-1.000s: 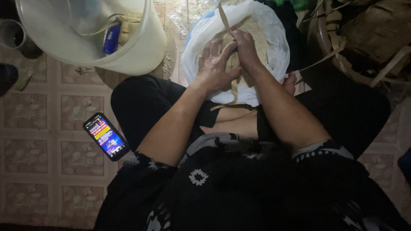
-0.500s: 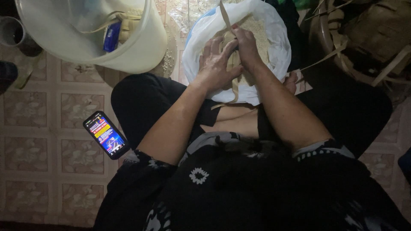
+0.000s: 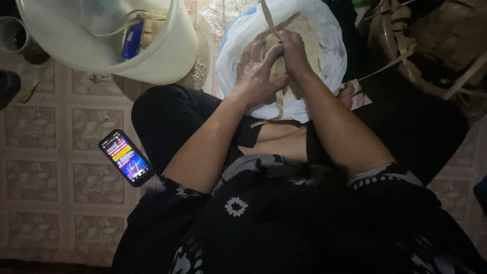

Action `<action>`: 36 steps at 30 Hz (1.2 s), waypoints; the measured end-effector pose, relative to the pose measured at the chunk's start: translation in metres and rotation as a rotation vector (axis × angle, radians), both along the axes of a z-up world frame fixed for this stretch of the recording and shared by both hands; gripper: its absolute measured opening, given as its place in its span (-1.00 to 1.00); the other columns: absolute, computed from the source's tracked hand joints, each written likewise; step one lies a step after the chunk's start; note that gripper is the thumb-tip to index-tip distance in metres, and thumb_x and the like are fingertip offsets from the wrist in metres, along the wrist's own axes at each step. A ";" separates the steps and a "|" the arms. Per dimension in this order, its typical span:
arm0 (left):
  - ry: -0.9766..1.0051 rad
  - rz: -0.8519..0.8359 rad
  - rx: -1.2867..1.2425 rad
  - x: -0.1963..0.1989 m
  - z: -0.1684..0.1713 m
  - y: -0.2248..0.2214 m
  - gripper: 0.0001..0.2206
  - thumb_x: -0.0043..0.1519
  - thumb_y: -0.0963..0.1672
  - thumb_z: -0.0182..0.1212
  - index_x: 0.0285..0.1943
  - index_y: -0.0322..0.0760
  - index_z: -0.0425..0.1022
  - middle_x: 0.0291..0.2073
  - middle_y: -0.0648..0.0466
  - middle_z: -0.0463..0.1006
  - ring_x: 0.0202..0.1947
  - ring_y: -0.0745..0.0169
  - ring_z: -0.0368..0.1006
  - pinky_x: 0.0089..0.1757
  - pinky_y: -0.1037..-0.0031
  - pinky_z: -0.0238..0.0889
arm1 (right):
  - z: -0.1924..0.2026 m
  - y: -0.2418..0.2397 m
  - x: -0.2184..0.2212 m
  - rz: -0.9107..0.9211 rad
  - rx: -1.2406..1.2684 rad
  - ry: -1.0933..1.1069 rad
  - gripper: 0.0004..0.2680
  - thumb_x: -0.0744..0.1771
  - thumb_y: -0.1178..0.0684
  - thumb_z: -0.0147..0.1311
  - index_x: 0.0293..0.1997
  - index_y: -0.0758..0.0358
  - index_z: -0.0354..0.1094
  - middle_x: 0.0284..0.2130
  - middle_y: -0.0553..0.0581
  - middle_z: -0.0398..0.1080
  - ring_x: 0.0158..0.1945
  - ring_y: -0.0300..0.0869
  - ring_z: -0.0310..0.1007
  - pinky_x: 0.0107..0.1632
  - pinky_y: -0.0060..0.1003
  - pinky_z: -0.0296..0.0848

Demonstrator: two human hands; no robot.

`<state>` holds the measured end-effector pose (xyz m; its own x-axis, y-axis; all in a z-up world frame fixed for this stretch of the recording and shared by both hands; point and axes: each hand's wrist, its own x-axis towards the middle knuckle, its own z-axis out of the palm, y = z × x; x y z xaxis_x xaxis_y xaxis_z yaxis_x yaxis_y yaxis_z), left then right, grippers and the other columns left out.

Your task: The person weaves a small pouch or container using dried palm leaf strips.

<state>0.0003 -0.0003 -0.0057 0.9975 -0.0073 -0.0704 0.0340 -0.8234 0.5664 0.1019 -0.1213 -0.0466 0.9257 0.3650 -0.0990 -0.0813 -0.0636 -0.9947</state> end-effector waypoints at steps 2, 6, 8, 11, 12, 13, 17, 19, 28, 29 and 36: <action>-0.012 0.003 0.003 0.000 -0.001 0.000 -0.28 0.13 0.09 0.38 0.47 0.19 0.12 0.44 -0.20 0.01 0.45 -0.36 -0.21 0.23 -0.10 -0.06 | -0.001 0.000 0.000 -0.023 -0.022 -0.018 -0.62 0.37 -0.13 -0.12 0.02 0.49 0.43 -0.09 0.22 0.44 -0.07 -0.19 0.43 0.07 -0.32 0.41; -0.018 -0.002 0.008 0.000 -0.003 0.000 -0.28 0.14 0.09 0.39 0.48 0.18 0.11 0.45 -0.17 -0.01 0.46 -0.37 -0.22 0.24 -0.13 -0.07 | 0.020 0.001 -0.008 0.007 0.041 0.053 -0.72 0.38 -0.12 -0.14 -0.23 0.31 0.43 -0.32 0.05 0.43 -0.27 -0.31 0.37 -0.10 -0.38 0.40; -0.018 -0.004 -0.003 0.000 -0.001 0.000 -0.28 0.13 0.09 0.39 0.48 0.20 0.12 0.46 -0.19 -0.01 0.46 -0.40 -0.22 0.24 -0.14 -0.07 | 0.023 0.002 -0.009 0.032 0.075 0.053 -0.74 0.39 -0.08 -0.15 -0.28 0.27 0.42 -0.39 0.00 0.42 -0.34 -0.35 0.34 -0.17 -0.41 0.39; 0.025 0.000 0.004 -0.001 0.005 0.000 -0.28 0.14 0.09 0.37 0.49 0.17 0.11 0.46 -0.16 -0.03 0.47 -0.34 -0.27 0.24 -0.12 -0.09 | 0.016 0.002 -0.006 0.028 0.060 0.037 -0.75 0.38 -0.05 -0.18 -0.26 0.26 0.44 -0.38 0.00 0.43 -0.32 -0.34 0.34 -0.14 -0.42 0.39; 0.010 0.001 0.011 -0.001 0.004 -0.001 -0.28 0.14 0.09 0.38 0.49 0.16 0.12 0.46 -0.17 -0.02 0.47 -0.34 -0.24 0.24 -0.11 -0.07 | 0.010 0.001 -0.003 0.011 0.029 0.029 -0.71 0.37 -0.10 -0.15 -0.22 0.32 0.44 -0.31 0.06 0.44 -0.25 -0.31 0.37 -0.08 -0.39 0.41; -0.005 0.001 0.018 -0.001 0.002 -0.001 -0.28 0.15 0.09 0.39 0.49 0.16 0.12 0.45 -0.18 0.00 0.46 -0.35 -0.20 0.24 -0.09 -0.06 | 0.003 0.000 0.000 -0.005 -0.003 0.022 -0.66 0.37 -0.16 -0.13 -0.18 0.38 0.44 -0.24 0.11 0.45 -0.19 -0.27 0.40 -0.02 -0.37 0.42; 0.025 0.001 0.025 0.001 -0.001 0.000 -0.26 0.14 0.10 0.40 0.50 0.18 0.10 0.47 -0.15 -0.01 0.46 -0.35 -0.22 0.25 -0.10 -0.08 | 0.005 0.000 -0.002 -0.010 0.068 0.092 -0.72 0.37 -0.13 -0.10 -0.29 0.28 0.43 -0.37 0.00 0.44 -0.32 -0.33 0.36 -0.15 -0.42 0.41; 0.014 -0.005 0.027 0.000 0.001 0.000 -0.27 0.16 0.09 0.39 0.50 0.17 0.10 0.46 -0.18 -0.02 0.47 -0.37 -0.25 0.25 -0.10 -0.08 | 0.004 0.000 -0.002 -0.012 0.032 0.060 -0.73 0.37 -0.12 -0.12 -0.25 0.28 0.42 -0.36 0.01 0.42 -0.31 -0.34 0.35 -0.14 -0.41 0.41; -0.036 0.008 0.033 -0.001 -0.002 -0.001 -0.28 0.14 0.11 0.40 0.48 0.15 0.15 0.45 -0.17 0.02 0.46 -0.36 -0.19 0.25 -0.06 -0.03 | -0.002 0.000 0.000 -0.003 0.051 0.001 -0.70 0.38 -0.14 -0.10 -0.25 0.32 0.45 -0.37 0.02 0.43 -0.31 -0.32 0.36 -0.14 -0.41 0.41; -0.034 0.007 0.033 -0.001 0.000 -0.001 -0.28 0.14 0.11 0.40 0.48 0.15 0.15 0.45 -0.17 0.02 0.46 -0.36 -0.19 0.25 -0.06 -0.03 | 0.000 -0.001 0.000 -0.004 0.050 0.003 -0.70 0.38 -0.14 -0.10 -0.25 0.32 0.45 -0.37 0.02 0.43 -0.31 -0.32 0.36 -0.14 -0.41 0.41; -0.038 0.004 0.031 -0.001 -0.007 0.000 -0.27 0.16 0.10 0.41 0.50 0.21 0.11 0.46 -0.17 -0.01 0.46 -0.38 -0.20 0.24 -0.10 -0.02 | -0.004 0.000 0.000 -0.013 0.118 0.096 -0.78 0.37 -0.07 -0.11 -0.17 0.24 0.44 -0.37 -0.02 0.42 -0.32 -0.36 0.34 -0.16 -0.44 0.38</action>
<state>-0.0004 -0.0003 -0.0124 0.9995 -0.0015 -0.0324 0.0163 -0.8404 0.5418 0.1022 -0.1210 -0.0505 0.9186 0.3677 -0.1447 -0.1769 0.0552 -0.9827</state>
